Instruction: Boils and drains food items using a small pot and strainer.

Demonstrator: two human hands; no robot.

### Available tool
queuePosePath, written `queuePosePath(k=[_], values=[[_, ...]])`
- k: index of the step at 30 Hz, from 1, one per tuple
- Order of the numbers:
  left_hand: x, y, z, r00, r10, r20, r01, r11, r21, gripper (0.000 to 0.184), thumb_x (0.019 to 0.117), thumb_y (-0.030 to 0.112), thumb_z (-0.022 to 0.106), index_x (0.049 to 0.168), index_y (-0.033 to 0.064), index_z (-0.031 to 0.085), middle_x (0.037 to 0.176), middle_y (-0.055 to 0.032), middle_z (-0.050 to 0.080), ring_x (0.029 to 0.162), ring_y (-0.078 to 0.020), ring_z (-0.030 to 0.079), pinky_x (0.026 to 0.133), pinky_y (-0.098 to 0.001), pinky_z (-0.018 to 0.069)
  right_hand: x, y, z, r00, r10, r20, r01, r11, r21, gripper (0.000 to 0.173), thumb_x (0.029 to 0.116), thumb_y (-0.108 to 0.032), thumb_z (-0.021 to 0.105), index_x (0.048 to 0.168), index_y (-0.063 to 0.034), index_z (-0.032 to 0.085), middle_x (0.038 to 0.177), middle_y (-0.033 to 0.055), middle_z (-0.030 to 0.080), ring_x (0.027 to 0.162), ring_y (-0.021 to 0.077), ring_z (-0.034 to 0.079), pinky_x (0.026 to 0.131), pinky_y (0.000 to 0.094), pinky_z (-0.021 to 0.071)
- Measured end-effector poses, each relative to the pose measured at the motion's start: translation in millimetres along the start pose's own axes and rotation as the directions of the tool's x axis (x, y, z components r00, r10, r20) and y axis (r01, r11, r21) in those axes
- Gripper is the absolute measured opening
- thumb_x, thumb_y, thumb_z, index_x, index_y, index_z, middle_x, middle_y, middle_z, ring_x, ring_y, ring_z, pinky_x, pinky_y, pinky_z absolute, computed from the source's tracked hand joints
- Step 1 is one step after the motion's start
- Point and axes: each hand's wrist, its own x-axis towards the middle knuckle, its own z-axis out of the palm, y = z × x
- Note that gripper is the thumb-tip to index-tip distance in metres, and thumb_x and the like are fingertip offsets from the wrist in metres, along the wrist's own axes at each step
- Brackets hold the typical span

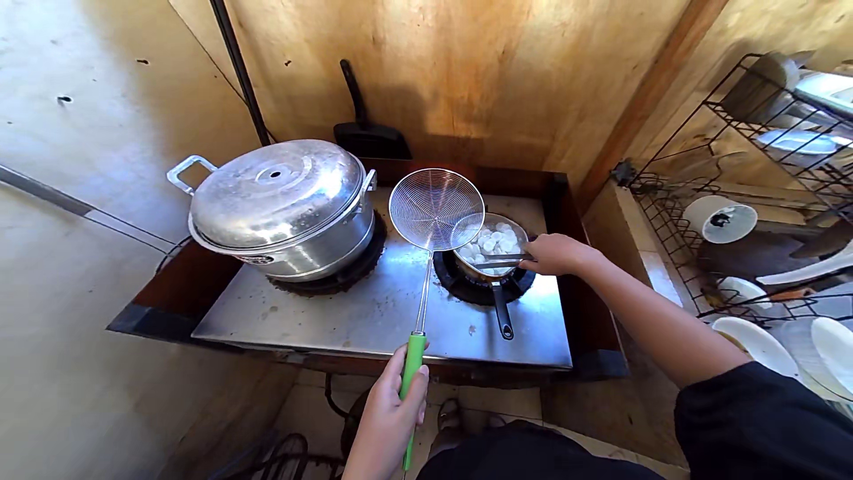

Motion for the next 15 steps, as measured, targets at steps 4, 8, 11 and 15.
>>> queuePosePath(k=[4, 8, 11, 15], values=[[-1.4, 0.5, 0.6, 1.000, 0.008, 0.005, -0.008, 1.000, 0.024, 0.041, 0.0982, 0.012, 0.049, 0.138, 0.0026, 0.053, 0.070, 0.0054, 0.054, 0.050, -0.0006, 0.051, 0.047, -0.0150, 0.0452, -6.2, 8.9, 4.6, 0.997, -0.047, -0.058, 0.047, 0.999, 0.000, 0.046, 0.1102, -0.034, 0.046, 0.126, 0.0062, 0.061, 0.116, 0.0298, 0.066, 0.116, 0.0465, 0.062, 0.098, 0.0632, 0.0455], [-3.5, 0.3, 1.0, 1.000, 0.006, -0.007, -0.006, 0.999, 0.037, 0.040, 0.0984, 0.012, 0.050, 0.137, 0.0027, 0.054, 0.069, 0.0051, 0.054, 0.050, -0.0011, 0.052, 0.048, -0.0152, 0.0457, -16.2, 26.3, 10.5, 0.989, -0.072, -0.129, 0.081, 0.995, 0.064, 0.042, 0.1096, -0.033, 0.049, 0.121, 0.0041, 0.064, 0.110, 0.0272, 0.068, 0.110, 0.0446, 0.064, 0.095, 0.0620, 0.0470], [-3.0, 0.1, 0.5, 1.000, 0.016, -0.009, -0.015, 0.998, 0.062, 0.040, 0.0994, 0.013, 0.050, 0.138, 0.0026, 0.054, 0.071, 0.0042, 0.055, 0.050, -0.0013, 0.052, 0.048, -0.0155, 0.0457, -27.5, 41.3, 11.8, 0.984, -0.071, -0.163, 0.089, 0.990, 0.108, 0.041, 0.1095, -0.033, 0.049, 0.119, 0.0035, 0.065, 0.104, 0.0259, 0.068, 0.105, 0.0429, 0.066, 0.092, 0.0609, 0.0482], [2.7, 0.6, 0.7, 1.000, 0.020, -0.006, -0.019, 0.994, 0.106, 0.039, 0.1000, 0.015, 0.050, 0.136, 0.0008, 0.053, 0.069, 0.0038, 0.054, 0.050, -0.0019, 0.052, 0.049, -0.0163, 0.0461, -50.3, 52.7, 4.2, 0.979, -0.031, -0.201, 0.060, 0.988, 0.139, 0.039, 0.1097, -0.032, 0.050, 0.119, 0.0018, 0.066, 0.099, 0.0232, 0.068, 0.099, 0.0400, 0.066, 0.090, 0.0582, 0.0490]])
